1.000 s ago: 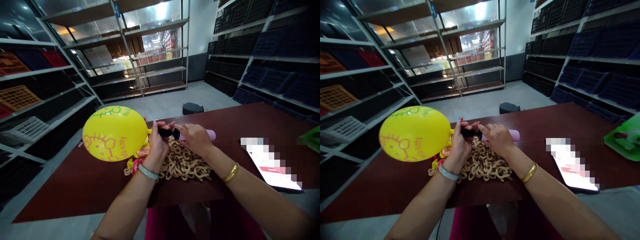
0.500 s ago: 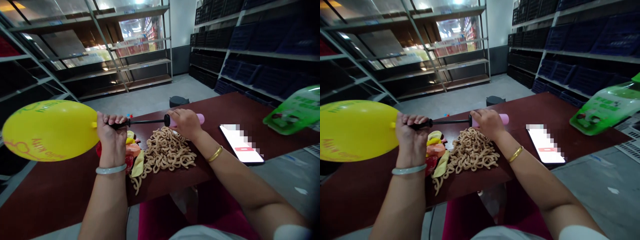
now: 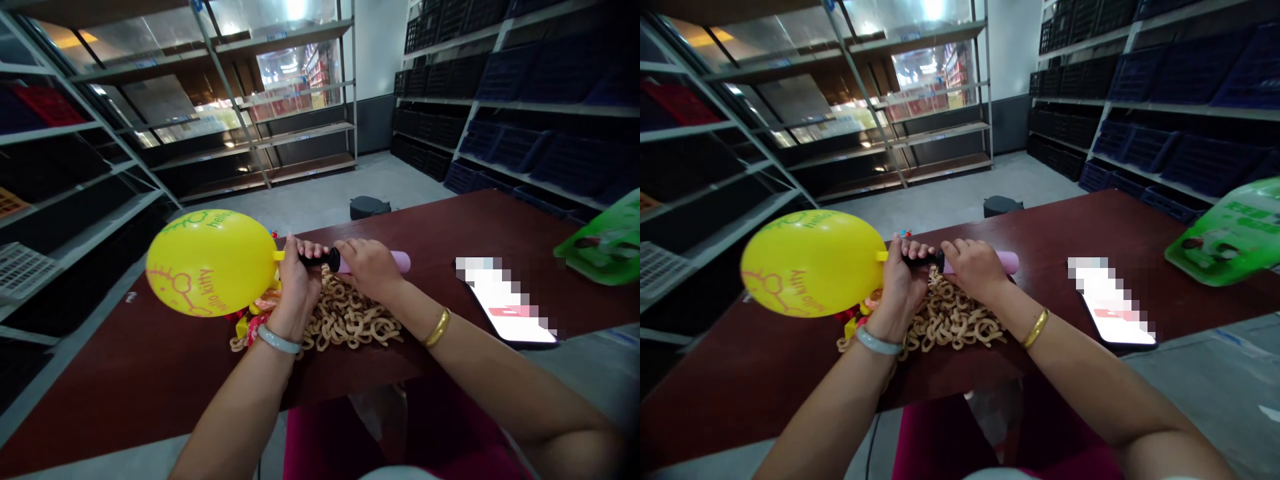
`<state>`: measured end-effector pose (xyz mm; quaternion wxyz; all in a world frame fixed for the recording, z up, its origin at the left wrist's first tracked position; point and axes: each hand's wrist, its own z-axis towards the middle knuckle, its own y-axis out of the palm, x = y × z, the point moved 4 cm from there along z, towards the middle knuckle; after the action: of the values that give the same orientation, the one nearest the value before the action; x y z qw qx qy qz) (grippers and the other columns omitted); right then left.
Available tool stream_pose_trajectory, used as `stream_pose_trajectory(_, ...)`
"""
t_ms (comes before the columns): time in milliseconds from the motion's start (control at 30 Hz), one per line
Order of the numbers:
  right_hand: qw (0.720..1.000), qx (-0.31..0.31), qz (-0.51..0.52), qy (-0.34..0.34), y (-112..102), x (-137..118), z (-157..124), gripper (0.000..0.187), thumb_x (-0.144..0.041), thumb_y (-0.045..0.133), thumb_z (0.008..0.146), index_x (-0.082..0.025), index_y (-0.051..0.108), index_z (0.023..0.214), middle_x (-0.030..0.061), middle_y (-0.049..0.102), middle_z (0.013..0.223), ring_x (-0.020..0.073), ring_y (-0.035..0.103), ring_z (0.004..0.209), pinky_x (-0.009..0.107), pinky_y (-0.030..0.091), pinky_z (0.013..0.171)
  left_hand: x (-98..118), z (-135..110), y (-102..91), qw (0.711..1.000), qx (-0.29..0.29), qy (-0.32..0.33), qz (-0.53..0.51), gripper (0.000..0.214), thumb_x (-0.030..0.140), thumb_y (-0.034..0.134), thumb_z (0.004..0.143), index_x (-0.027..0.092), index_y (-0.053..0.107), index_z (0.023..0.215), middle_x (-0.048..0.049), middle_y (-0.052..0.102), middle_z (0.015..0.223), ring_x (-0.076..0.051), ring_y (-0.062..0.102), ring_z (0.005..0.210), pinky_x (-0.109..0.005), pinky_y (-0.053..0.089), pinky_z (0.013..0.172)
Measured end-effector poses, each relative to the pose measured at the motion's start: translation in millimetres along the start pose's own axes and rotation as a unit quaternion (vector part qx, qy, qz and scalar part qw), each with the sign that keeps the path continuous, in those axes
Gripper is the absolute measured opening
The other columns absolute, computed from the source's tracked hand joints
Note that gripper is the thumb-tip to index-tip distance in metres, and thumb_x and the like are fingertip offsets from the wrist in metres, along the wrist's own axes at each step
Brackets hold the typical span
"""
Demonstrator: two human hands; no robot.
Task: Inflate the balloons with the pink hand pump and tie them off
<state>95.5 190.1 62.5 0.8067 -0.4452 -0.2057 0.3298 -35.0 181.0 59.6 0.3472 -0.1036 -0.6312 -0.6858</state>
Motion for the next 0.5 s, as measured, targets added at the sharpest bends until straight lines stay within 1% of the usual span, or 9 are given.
stream_pose_trajectory(167,1.0,0.002,0.01,-0.002,8.2,4.4,-0.7,0.054,-0.042,0.065,0.077,-0.016,0.048,0.121,0.0092,0.062,0.099,0.0243,0.055,0.088,0.034,0.033,0.073,-7.3,-0.3,-4.2,1.0,0.02,-0.007,-0.005,0.038,0.038,0.051,0.089,0.018,0.038,0.06,0.0045,0.036,0.052,-0.01,0.043,0.051,-0.027,0.043,0.06)
stream_pose_trajectory(233,1.0,-0.003,0.016,0.0,11.6,9.7,-0.5,0.053,-0.044,0.064,0.077,-0.017,0.049,0.121,0.0083,0.063,0.097,0.0239,0.055,0.087,0.034,0.033,0.072,-2.6,3.8,-7.7,0.999,0.037,-0.013,-0.001,0.038,0.038,0.051,0.089,0.018,0.037,0.06,0.0046,0.036,0.051,-0.01,0.043,0.05,-0.027,0.042,0.058)
stream_pose_trajectory(267,1.0,-0.004,0.019,0.003,12.8,13.2,-0.3,0.053,-0.046,0.063,0.078,-0.018,0.049,0.121,0.008,0.063,0.097,0.0238,0.055,0.087,0.033,0.033,0.072,3.2,6.9,-9.6,0.999,0.046,-0.015,0.003,0.038,0.037,0.051,0.089,0.018,0.037,0.06,0.0047,0.035,0.051,-0.01,0.043,0.049,-0.026,0.042,0.057)
stream_pose_trajectory(333,1.0,-0.004,0.019,0.01,13.7,21.4,0.0,0.053,-0.048,0.06,0.079,-0.019,0.049,0.122,0.0082,0.063,0.098,0.0238,0.056,0.087,0.033,0.033,0.072,22.8,14.1,-12.4,0.998,0.055,-0.016,0.015,0.038,0.036,0.05,0.09,0.018,0.035,0.059,0.0048,0.035,0.05,-0.01,0.043,0.049,-0.026,0.041,0.056)
stream_pose_trajectory(433,1.0,0.003,0.016,0.015,11.1,32.3,0.6,0.054,-0.051,0.056,0.082,-0.018,0.049,0.124,0.0094,0.062,0.101,0.0247,0.055,0.089,0.034,0.033,0.074,65.4,21.8,-13.4,0.998,0.04,-0.014,0.054,0.041,0.036,0.05,0.09,0.018,0.032,0.058,0.0052,0.034,0.048,-0.01,0.044,0.048,-0.026,0.043,0.057)
stream_pose_trajectory(500,1.0,0.013,0.013,0.008,7.8,35.5,0.8,0.055,-0.053,0.052,0.083,-0.017,0.048,0.125,0.0105,0.062,0.103,0.0258,0.055,0.091,0.035,0.033,0.075,93.5,22.1,-12.6,0.996,0.033,0.013,0.077,0.041,0.036,0.052,0.089,0.018,0.032,0.058,0.0061,0.033,0.047,-0.009,0.043,0.047,-0.025,0.044,0.058)
